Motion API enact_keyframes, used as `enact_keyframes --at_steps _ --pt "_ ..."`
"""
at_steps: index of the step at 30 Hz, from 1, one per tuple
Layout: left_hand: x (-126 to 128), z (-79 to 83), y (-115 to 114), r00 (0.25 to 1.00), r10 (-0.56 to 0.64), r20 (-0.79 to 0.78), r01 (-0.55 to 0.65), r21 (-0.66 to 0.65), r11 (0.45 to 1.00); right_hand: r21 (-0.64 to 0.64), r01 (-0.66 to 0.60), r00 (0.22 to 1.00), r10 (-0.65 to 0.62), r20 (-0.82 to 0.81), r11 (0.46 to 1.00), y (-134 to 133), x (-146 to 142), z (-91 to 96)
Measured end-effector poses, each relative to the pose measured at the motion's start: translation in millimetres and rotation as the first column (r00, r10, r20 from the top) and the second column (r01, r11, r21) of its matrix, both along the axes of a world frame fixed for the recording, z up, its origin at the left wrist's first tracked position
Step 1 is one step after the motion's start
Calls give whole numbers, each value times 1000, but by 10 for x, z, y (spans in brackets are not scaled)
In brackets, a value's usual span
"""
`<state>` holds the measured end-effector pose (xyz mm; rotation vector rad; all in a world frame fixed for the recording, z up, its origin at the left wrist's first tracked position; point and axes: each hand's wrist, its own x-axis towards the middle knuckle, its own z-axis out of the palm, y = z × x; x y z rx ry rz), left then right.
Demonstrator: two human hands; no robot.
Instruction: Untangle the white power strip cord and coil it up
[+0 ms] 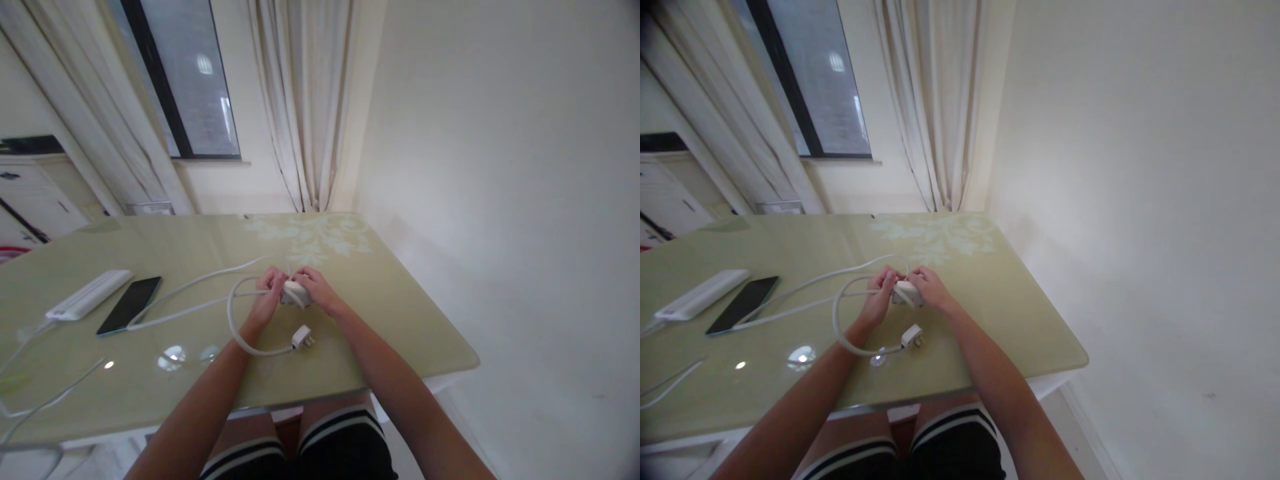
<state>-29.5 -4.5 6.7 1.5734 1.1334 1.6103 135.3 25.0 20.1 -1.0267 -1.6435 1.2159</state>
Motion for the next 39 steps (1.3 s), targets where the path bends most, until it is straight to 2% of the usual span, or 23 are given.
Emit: enact_keyframes --at_steps 6,10,12,14,16,18,20,23,25,27,32,35,37,39 --pt "14 11 27 995 62 83 -75 162 984 -83 114 985 -124 -121 990 60 4 -11" --pt "-9 39 26 987 161 17 -161 192 968 -135 191 967 -210 -142 972 117 12 -58" --pt "-28 42 33 991 118 -56 -107 166 980 -157 214 963 -235 -133 964 130 11 -82" --pt "-38 23 46 990 13 -143 7 139 990 -162 222 959 -246 -143 961 132 9 -100" --pt "-34 -24 60 966 -97 -239 129 124 984 -154 211 953 -238 -187 965 128 12 -111" --pt "-17 -92 73 951 -145 -274 183 116 976 -157 185 953 -216 -212 970 125 18 -121" --pt "7 -166 87 970 -125 -207 147 91 985 -170 158 964 -189 -187 973 125 21 -132" --pt "39 -241 108 1000 -25 -12 25 6 1000 -169 119 981 -142 -130 978 117 6 -146" --pt "52 -240 118 996 5 87 -3 -22 1000 -151 90 985 -110 -131 984 102 -15 -148" --pt "58 -201 118 992 11 128 -12 7 1000 -130 60 985 -79 -151 990 82 -37 -146" --pt "55 -48 72 993 25 115 -33 67 997 -137 23 975 -52 -216 990 55 -63 -153" --pt "44 2 50 990 70 124 -82 90 993 -209 42 947 -106 -304 977 67 -74 -166" --pt "31 12 45 993 96 65 -103 122 987 -255 55 916 -150 -371 965 71 -88 -162" --pt "19 9 42 996 74 -47 -66 154 986 -264 29 884 -148 -443 964 59 -100 -143"
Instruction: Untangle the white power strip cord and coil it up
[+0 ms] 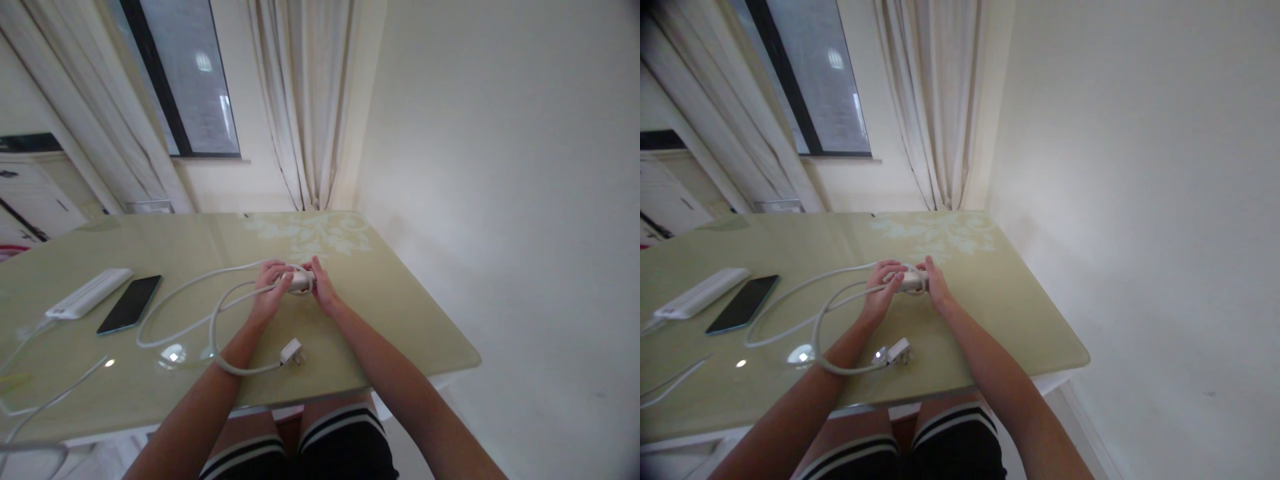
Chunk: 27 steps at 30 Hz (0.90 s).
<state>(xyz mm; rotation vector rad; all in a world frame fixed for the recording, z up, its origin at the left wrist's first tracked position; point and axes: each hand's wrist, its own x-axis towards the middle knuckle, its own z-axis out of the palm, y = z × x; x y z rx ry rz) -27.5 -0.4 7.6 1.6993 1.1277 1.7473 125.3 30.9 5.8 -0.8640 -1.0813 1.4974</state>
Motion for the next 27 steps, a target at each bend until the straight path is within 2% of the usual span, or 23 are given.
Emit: enact_keyframes --at_steps 4,7,10,12,15,17,19,20,22,24,25,27 --pt "0 -30 -10 971 -130 -202 132 -6 991 28 -120 988 122 -90 992 -81 30 89" --pt "6 -76 19 955 -190 -229 186 -39 982 104 -151 987 144 71 983 -125 103 173" --pt "-3 -126 90 959 -178 -220 168 -67 984 252 -123 960 51 275 960 -82 178 216" --pt "-17 -135 128 967 -151 -204 135 -90 987 280 -79 945 -18 327 957 -8 223 203" --pt "-37 -73 114 974 -150 -167 129 -133 983 172 82 944 -132 304 982 130 310 144" --pt "-49 15 50 967 -222 -123 199 -174 964 88 226 941 -241 237 970 225 391 103" --pt "-65 118 -34 929 -367 -47 345 -246 906 13 355 926 -354 131 935 318 495 75" --pt "-77 166 -74 891 -453 -6 432 -294 853 -27 418 907 -415 69 908 363 555 66" --pt "-111 235 -131 793 -607 53 569 -418 708 -110 552 828 -559 -39 826 447 694 55" --pt "-153 253 -145 734 -673 88 602 -543 586 -168 671 718 -690 -93 722 520 851 50" --pt "-175 242 -134 743 -660 107 583 -588 561 -183 717 667 -738 -101 673 550 934 47" --pt "-220 188 -85 827 -544 144 497 -639 587 -191 775 594 -798 -104 602 599 1095 39"
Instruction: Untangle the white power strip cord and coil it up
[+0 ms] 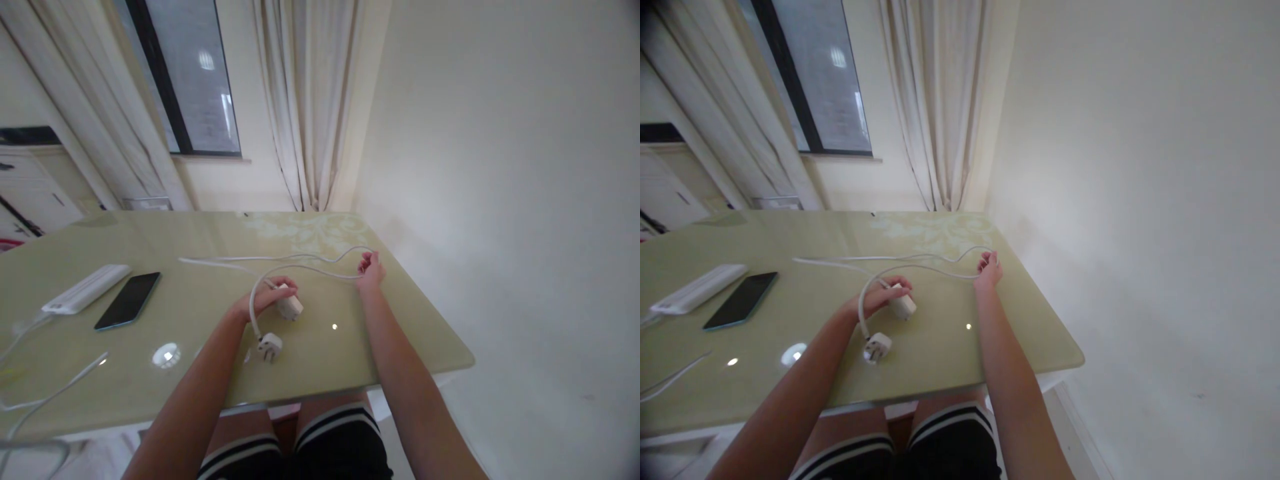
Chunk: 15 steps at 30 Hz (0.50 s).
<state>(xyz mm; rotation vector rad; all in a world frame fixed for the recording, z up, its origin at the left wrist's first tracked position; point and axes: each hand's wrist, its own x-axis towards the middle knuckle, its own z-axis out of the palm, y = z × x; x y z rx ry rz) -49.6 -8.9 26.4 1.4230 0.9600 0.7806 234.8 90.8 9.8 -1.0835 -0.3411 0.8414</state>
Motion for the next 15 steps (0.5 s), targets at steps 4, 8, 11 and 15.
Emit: enact_keyframes --at_steps 4,8,11,15 --pt "-137 -122 163 915 399 -54 -401 -33 915 -3 115 993 -115 22 993 63 241 -36" --pt "-361 -157 293 679 672 -298 -652 176 737 -8 202 977 -201 75 979 107 339 -91" --pt "-531 -154 276 414 750 -516 -601 464 651 -13 267 955 -263 141 964 132 364 -117" --pt "-669 -120 144 109 733 -671 -419 638 646 -5 344 901 -329 284 939 133 382 -98"
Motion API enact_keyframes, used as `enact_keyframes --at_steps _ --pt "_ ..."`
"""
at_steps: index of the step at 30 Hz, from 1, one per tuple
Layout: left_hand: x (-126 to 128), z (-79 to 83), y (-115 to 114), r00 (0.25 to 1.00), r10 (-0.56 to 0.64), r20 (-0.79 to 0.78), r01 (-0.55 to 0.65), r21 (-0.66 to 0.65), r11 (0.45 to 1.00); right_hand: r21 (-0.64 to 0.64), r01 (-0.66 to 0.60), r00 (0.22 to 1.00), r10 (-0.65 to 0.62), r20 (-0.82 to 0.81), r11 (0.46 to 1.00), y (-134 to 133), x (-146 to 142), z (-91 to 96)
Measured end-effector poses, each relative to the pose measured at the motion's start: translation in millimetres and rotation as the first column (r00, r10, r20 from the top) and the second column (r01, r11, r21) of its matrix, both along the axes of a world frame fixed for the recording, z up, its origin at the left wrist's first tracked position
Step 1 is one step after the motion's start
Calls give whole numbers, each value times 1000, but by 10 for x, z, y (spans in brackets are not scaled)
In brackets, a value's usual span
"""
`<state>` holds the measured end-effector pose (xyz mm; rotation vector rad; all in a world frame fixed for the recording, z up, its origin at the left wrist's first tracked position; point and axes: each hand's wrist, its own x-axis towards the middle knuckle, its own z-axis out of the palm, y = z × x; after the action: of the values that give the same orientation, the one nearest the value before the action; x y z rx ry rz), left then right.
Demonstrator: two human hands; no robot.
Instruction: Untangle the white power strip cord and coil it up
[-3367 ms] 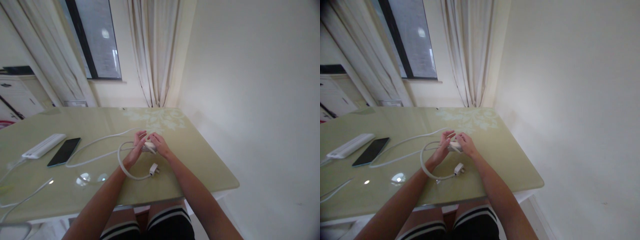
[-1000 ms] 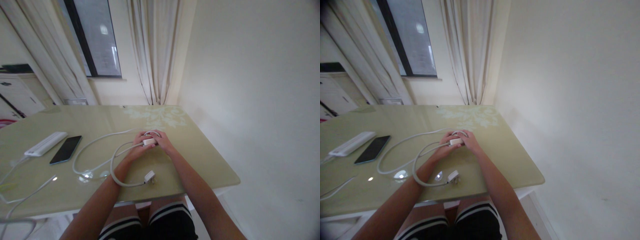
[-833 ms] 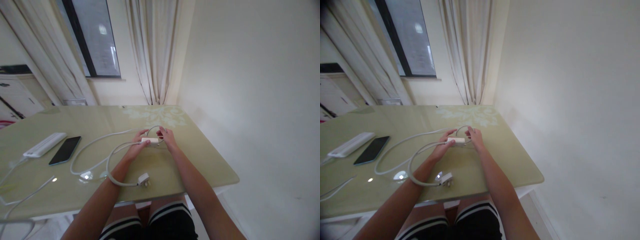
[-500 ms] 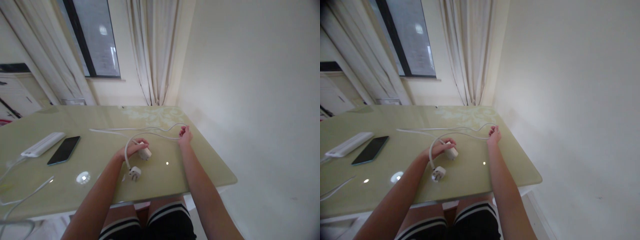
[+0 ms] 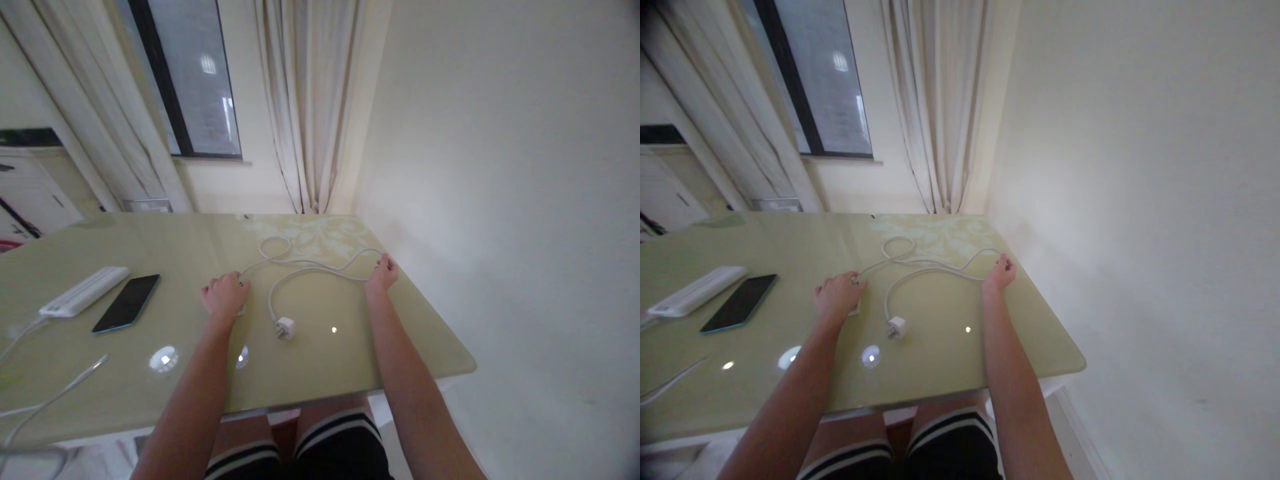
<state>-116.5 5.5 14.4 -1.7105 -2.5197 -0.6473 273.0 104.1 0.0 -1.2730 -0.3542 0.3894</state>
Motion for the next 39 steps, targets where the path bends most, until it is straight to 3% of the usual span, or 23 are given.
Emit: enact_keyframes --at_steps 3,6,10,13,16,18,20,22,25,27,29,30,32,35,37,39 --pt "41 53 -48 994 -40 -103 49 84 995 -9 25 993 -23 116 1000 -34 -19 43" --pt "244 62 -33 977 -209 -49 213 104 972 -14 7 967 -3 254 1000 -87 -86 83" --pt "555 -73 -8 895 -445 8 445 29 895 -10 -23 912 25 410 1000 -160 -201 130" --pt "651 -188 17 857 -512 63 509 54 859 22 -15 878 3 478 1000 -237 -264 194" --pt "674 -215 67 844 -473 253 458 121 881 80 -14 751 -43 659 997 -375 -333 292" --pt "702 -179 88 784 -447 430 398 205 894 107 -47 627 -54 777 993 -508 -420 349" --pt "754 -122 75 702 -465 540 345 314 885 74 -172 499 22 867 982 -650 -563 367" --pt "819 -61 18 652 -497 573 281 426 860 -48 -379 379 202 903 924 -768 -762 332" --pt "908 0 -115 619 -567 543 208 583 786 -299 -649 258 571 779 700 -835 -1094 220" --pt "956 14 -203 611 -638 469 228 667 709 -362 -767 272 779 565 530 -797 -1257 163" --pt "1000 13 -268 595 -713 372 324 700 636 -265 -877 340 907 248 402 -725 -1324 159" --pt "1019 11 -289 577 -744 337 386 690 612 -155 -917 359 930 77 367 -691 -1322 178" --pt "1047 8 -301 519 -792 321 500 638 586 109 -923 342 917 -207 369 -651 -1274 245" --pt "1021 13 -238 474 -791 386 574 546 610 381 -810 292 871 -396 445 -674 -1198 360" --pt "940 8 -152 540 -750 383 562 499 660 454 -762 265 862 -432 462 -718 -1182 423" --pt "818 -17 -57 660 -686 306 534 451 715 480 -747 244 861 -445 460 -761 -1174 487"
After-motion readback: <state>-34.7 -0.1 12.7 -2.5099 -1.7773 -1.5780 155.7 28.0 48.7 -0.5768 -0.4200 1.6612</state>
